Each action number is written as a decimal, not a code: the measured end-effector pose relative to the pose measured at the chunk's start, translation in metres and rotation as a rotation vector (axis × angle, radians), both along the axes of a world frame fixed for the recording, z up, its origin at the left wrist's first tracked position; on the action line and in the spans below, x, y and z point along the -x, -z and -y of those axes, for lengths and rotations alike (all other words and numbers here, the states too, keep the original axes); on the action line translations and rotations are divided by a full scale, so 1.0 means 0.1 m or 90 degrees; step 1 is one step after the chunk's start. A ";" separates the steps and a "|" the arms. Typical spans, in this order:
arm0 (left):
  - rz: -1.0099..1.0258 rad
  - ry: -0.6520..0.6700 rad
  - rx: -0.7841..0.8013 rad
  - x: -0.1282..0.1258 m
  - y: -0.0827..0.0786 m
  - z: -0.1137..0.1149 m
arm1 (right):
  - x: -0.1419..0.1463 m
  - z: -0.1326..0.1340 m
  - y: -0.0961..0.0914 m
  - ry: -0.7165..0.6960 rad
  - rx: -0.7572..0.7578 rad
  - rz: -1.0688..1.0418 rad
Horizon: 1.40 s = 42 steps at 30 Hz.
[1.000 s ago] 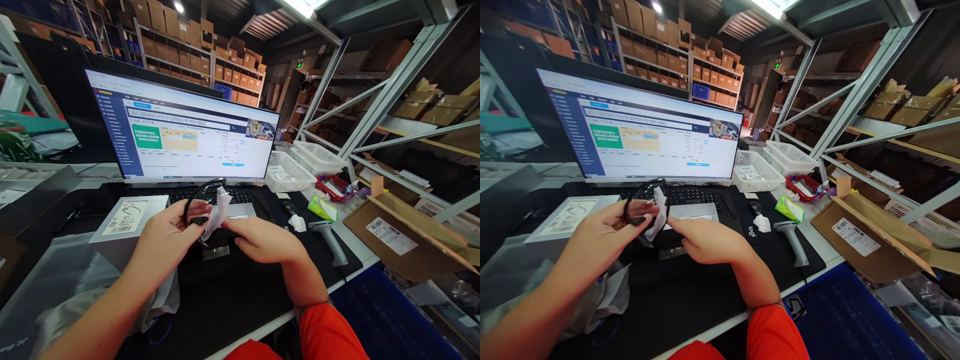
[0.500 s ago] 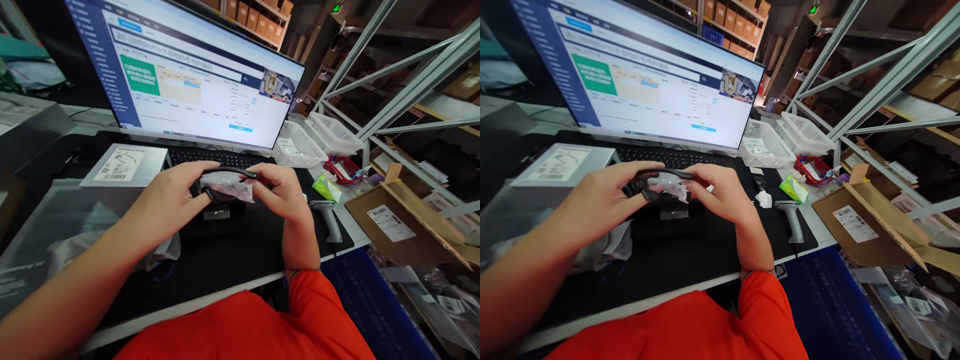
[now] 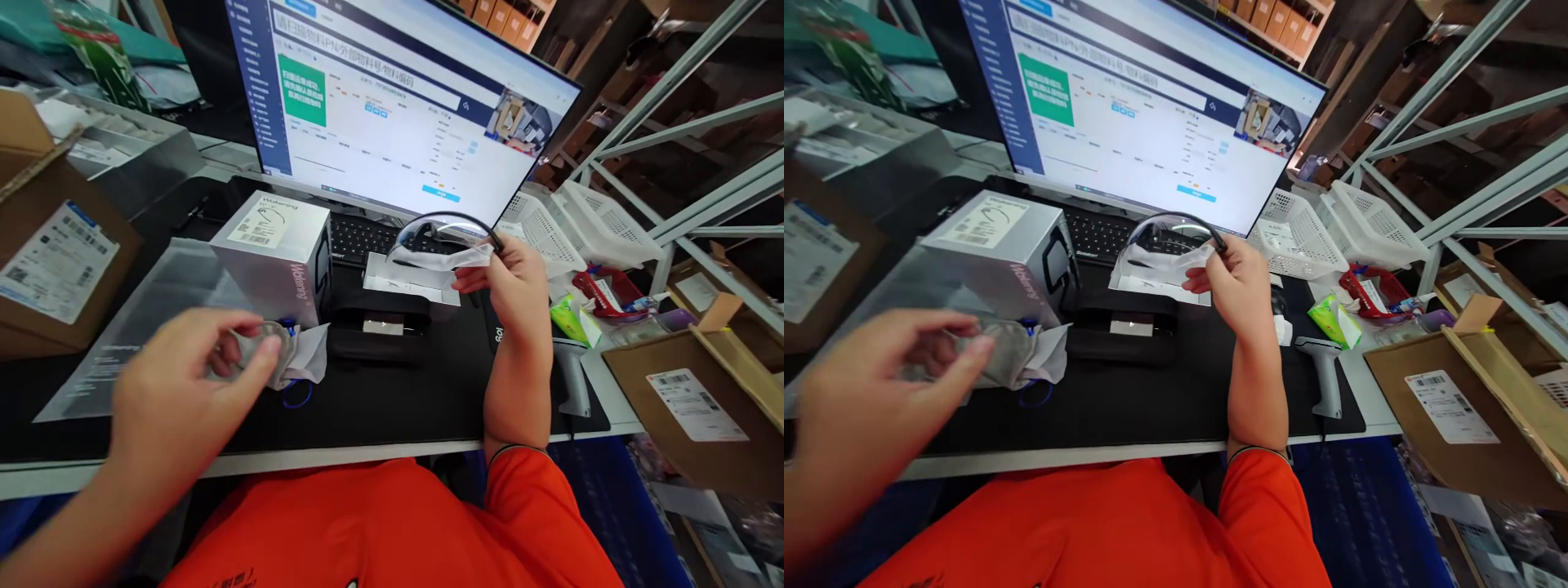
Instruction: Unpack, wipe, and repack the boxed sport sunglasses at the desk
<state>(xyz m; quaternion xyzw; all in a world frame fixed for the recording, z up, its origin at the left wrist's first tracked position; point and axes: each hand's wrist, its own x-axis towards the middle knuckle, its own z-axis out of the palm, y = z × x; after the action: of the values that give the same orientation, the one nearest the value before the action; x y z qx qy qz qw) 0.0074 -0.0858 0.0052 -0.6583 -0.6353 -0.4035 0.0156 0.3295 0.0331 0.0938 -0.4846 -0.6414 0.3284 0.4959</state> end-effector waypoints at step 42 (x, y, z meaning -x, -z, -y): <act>0.232 0.167 -0.109 0.02 0.77 0.40 | 1.03 1.05 1.53 -0.271 -0.173 0.284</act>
<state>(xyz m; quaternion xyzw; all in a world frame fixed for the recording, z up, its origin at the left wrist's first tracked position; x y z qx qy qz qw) 0.0055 -0.1254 -0.0717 -0.6479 -0.5001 -0.5664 -0.0965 0.2263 -0.0720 -0.0588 -0.3288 -0.8589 0.2220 0.3240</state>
